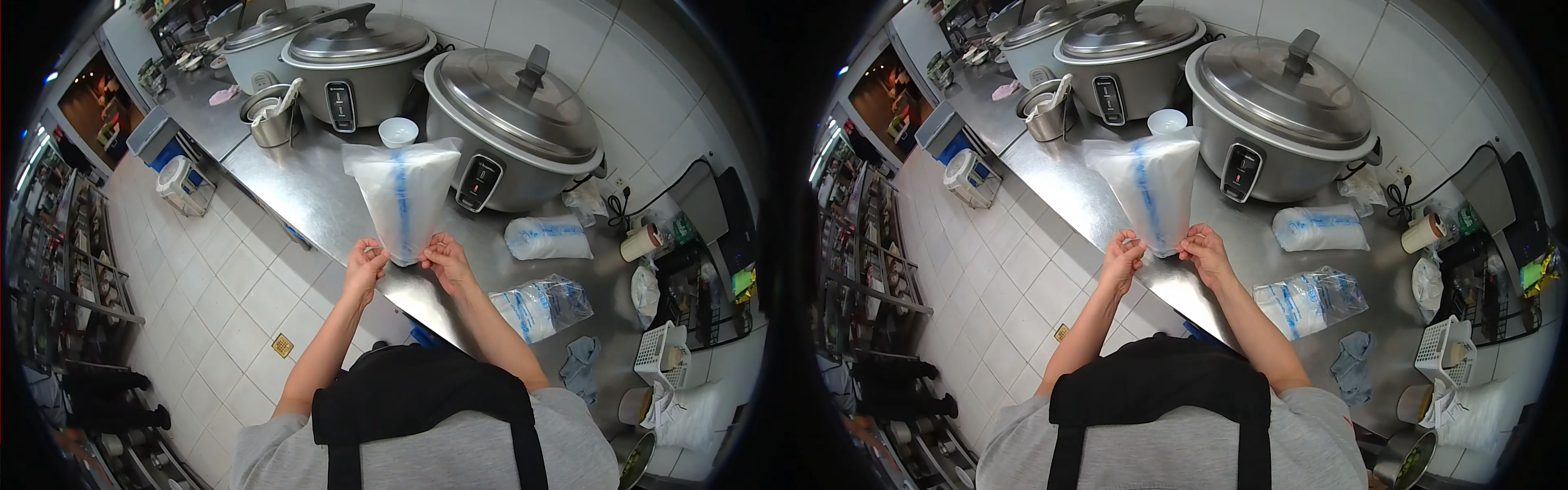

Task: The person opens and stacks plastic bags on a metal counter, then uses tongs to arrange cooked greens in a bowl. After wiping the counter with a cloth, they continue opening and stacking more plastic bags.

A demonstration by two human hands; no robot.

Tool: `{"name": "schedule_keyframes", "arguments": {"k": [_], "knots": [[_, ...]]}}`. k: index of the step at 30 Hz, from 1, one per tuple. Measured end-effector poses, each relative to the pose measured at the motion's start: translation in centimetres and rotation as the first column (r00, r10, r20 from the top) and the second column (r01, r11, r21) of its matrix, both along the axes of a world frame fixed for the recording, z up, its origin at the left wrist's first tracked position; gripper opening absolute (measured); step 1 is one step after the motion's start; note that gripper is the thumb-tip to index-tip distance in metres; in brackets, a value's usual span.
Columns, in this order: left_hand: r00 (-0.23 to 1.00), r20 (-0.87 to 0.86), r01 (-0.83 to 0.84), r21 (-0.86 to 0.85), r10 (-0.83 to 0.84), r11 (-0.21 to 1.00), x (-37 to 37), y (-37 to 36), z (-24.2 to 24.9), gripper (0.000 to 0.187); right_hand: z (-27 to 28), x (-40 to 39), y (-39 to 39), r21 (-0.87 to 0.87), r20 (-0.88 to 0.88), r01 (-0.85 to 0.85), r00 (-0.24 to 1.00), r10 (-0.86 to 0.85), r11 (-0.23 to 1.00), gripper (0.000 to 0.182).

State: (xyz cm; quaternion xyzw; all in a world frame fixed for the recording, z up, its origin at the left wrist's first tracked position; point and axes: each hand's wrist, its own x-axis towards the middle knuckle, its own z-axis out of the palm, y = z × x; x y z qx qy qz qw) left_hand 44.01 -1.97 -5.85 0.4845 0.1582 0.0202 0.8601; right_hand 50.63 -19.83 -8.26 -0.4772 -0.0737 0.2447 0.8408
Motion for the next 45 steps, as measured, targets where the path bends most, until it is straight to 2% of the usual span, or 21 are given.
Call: {"name": "schedule_keyframes", "arguments": {"k": [2, 3, 4, 5, 6, 8, 10, 11, 13, 14, 16, 20, 22, 24, 26, 28, 30, 32, 36, 43, 45], "knots": [[1.0, -0.017, 0.008, 0.038, -0.007, 0.999, 0.2, 0.2, -0.7, 0.032, 0.0, 0.2, -0.3, -0.012, -0.04, 0.03, 0.999, -0.03, 0.999, 0.018], [1.0, -0.014, 0.013, 0.041, -0.013, 0.999, 0.3, 0.7, -1.7, 0.032, -0.2, 0.7, -0.9, -0.208, 0.038, 0.005, 0.999, 0.003, 0.978, 0.018], [0.999, -0.019, 0.043, 0.235, -0.039, 0.971, 0.4, 1.7, -2.8, 0.034, -0.4, 1.0, -1.3, -0.397, 0.107, -0.003, 0.993, 0.05, 0.918, 0.018], [0.998, -0.025, 0.068, 0.421, -0.064, 0.904, 0.4, 2.2, -2.3, 0.038, 0.0, 1.0, -1.4, -0.393, 0.112, 0.004, 0.993, 0.044, 0.919, 0.018], [0.998, -0.014, 0.068, 0.427, -0.068, 0.902, 1.0, 2.6, -1.7, 0.038, 0.6, 1.4, -1.5, -0.398, 0.254, 0.148, 0.966, -0.046, 0.905, 0.023], [0.956, 0.292, -0.173, 0.585, -0.006, 0.792, 1.5, 3.0, 0.2, 0.051, 2.5, 1.6, -1.5, -0.381, 0.387, 0.297, 0.911, -0.141, 0.875, 0.029], [0.899, 0.437, -0.248, 0.511, -0.001, 0.823, 2.7, 1.8, 4.8, 0.055, 6.9, 1.4, -0.1, -0.242, 0.804, 0.516, 0.581, -0.129, 0.822, 0.038], [0.815, 0.58, -0.32, 0.421, 0.02, 0.848, 3.5, 1.5, 7.0, 0.059, 8.2, 1.5, 0.6, -0.241, 0.802, 0.52, 0.582, -0.134, 0.819, 0.038], [0.796, 0.604, -0.302, 0.343, 0.037, 0.889, 5.0, 1.4, 9.4, 0.052, 10.8, 2.3, 1.8, 0.008, 0.665, 0.262, 0.719, -0.201, 0.965, 0.043], [0.783, 0.619, -0.282, 0.262, 0.063, 0.923, 5.4, 1.3, 10.3, 0.045, 12.7, 2.5, 2.1, 0.008, 0.665, 0.269, 0.718, -0.206, 0.963, 0.043], [0.761, 0.646, -0.279, 0.241, 0.06, 0.93, 6.0, 1.2, 12.7, 0.037, 16.1, 3.3, 2.4, 0.275, 0.327, 0.142, 0.916, -0.231, 0.951, 0.031], [0.738, 0.664, -0.335, 0.209, 0.118, 0.919, 7.2, 2.1, 13.1, 0.026, 18.5, 5.1, 1.8, 0.17, 0.594, 0.235, 0.751, -0.29, 0.957, 0.017], [0.718, 0.681, -0.307, 0.125, 0.143, 0.944, 7.6, 2.4, 12.6, 0.027, 19.8, 4.3, 1.8, 0.371, 0.645, 0.319, 0.587, -0.489, 0.872, 0.01], [0.744, 0.65, -0.215, 0.018, 0.152, 0.976, 7.8, 2.5, 12.2, 0.036, 18.4, 4.7, 1.2, 0.365, 0.667, 0.301, 0.576, -0.473, 0.881, 0.014], [0.726, 0.672, -0.193, -0.002, 0.144, 0.981, 7.2, 1.9, 12.4, 0.044, 17.1, 4.3, 1.3, 0.345, 0.575, 0.186, 0.732, -0.364, 0.92, 0.033], [0.713, 0.689, -0.162, -0.017, 0.129, 0.987, 6.8, 1.0, 12.1, 0.056, 15.0, 3.9, 2.3, 0.203, 0.666, 0.201, 0.689, -0.286, 0.958, 0.049], [0.659, 0.743, -0.435, 0.251, 0.116, 0.865, 7.3, 0.5, 10.6, 0.076, 12.9, 3.1, 3.8, -0.06, 0.695, 0.263, 0.703, -0.149, 0.963, 0.053], [0.655, 0.743, -0.503, 0.288, 0.142, 0.815, 7.8, 0.3, 8.9, 0.077, 11.3, 1.6, 5.1, -0.088, 0.728, 0.375, 0.657, -0.198, 0.923, 0.057], [0.764, 0.642, -0.342, 0.331, 0.056, 0.88, 6.8, -0.8, 5.8, 0.064, 5.9, 1.4, 5.5, -0.212, 0.849, 0.616, 0.5, -0.168, 0.759, 0.069], [0.902, 0.421, -0.18, 0.563, -0.093, 0.807, 5.9, -0.5, -3.3, 0.055, -0.3, -0.2, 4.8, -0.292, 0.863, 0.673, 0.492, -0.117, 0.68, 0.079], [0.885, 0.461, -0.28, 0.644, -0.069, 0.712, 5.1, -0.6, -4.9, 0.053, -0.6, -0.2, 4.1, -0.345, 0.852, 0.636, 0.521, -0.053, 0.69, 0.079]]}}
